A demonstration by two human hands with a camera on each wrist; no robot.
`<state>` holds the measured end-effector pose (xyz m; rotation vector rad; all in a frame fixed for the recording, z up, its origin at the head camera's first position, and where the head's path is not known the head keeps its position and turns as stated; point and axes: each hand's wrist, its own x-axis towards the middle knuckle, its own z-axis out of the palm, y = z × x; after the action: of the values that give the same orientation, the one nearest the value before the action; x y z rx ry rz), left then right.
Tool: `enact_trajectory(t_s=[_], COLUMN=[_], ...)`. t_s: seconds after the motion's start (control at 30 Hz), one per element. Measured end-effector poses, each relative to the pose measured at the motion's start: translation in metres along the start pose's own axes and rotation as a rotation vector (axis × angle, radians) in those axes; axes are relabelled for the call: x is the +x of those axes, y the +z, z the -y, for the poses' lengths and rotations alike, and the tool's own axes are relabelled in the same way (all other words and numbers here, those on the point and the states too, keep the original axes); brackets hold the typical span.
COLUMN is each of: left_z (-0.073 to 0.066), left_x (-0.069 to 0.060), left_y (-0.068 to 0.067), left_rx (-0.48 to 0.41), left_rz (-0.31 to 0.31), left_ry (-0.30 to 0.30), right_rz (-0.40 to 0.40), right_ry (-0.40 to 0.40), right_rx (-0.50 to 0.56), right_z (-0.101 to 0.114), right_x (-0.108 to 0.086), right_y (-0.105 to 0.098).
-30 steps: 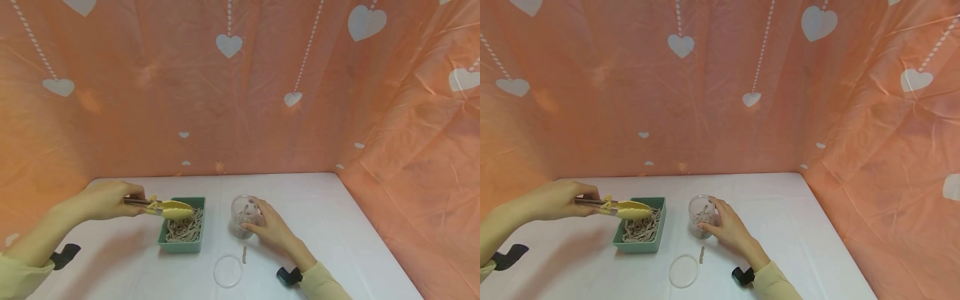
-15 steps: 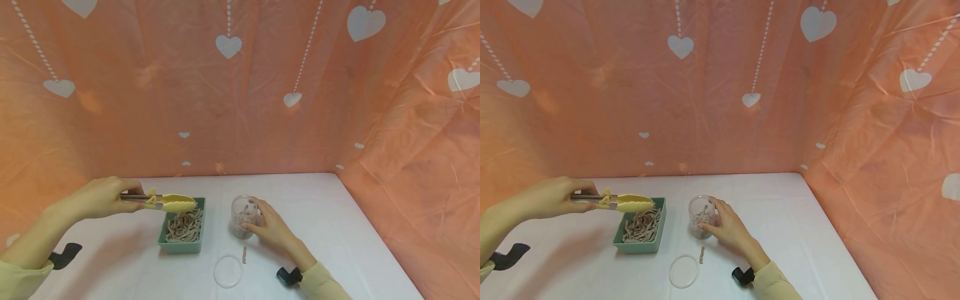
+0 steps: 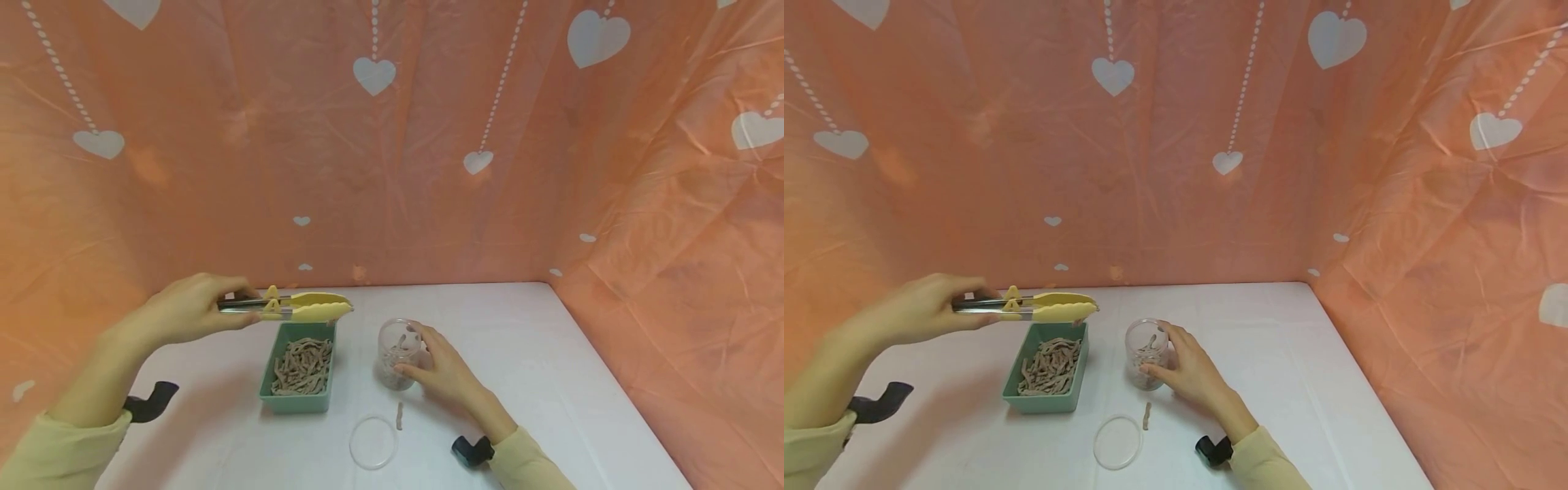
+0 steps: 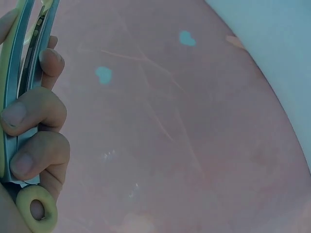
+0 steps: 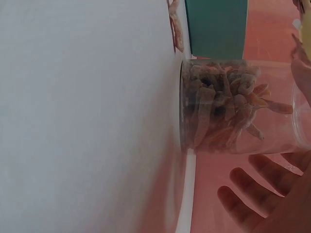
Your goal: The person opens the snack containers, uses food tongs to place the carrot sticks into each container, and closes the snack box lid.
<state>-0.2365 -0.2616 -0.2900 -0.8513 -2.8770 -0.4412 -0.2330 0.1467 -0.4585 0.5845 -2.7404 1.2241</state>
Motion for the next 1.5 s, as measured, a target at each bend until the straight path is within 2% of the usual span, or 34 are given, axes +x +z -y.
enact_trajectory(t_s=[0.3,0.47,0.77,1.0,1.17,1.3,1.5], left_z=[-0.017,-0.023,-0.029,-0.032,-0.032,-0.032,-0.032], left_x=[0.019,0.028,0.045,0.049,0.051,0.052,0.054], left_y=[0.016,0.029,0.055,0.069,0.077,0.08,0.08], left_rx=[-0.13,-0.195,-0.314,-0.29,-0.257,-0.237,-0.213], left_rz=[-0.002,-0.023,-0.015,0.021,0.024,0.032,0.044], left_ry=[-0.005,0.036,0.074,0.051,0.077,0.109,0.109], right_rz=[0.005,0.0,-0.001,0.008,0.006,0.007,0.01], right_ry=[0.007,-0.01,-0.006,0.002,-0.012,-0.026,-0.044], right_rx=[0.014,0.001,-0.003,-0.012,-0.01,-0.013,-0.002], right_z=[-0.001,-0.002,-0.002,-0.001,0.0,-0.001,-0.002], right_x=[0.001,0.001,0.002,0.001,0.001,0.001,0.002], right_y=[0.001,0.001,0.0,0.0,0.0,-0.001,0.0])
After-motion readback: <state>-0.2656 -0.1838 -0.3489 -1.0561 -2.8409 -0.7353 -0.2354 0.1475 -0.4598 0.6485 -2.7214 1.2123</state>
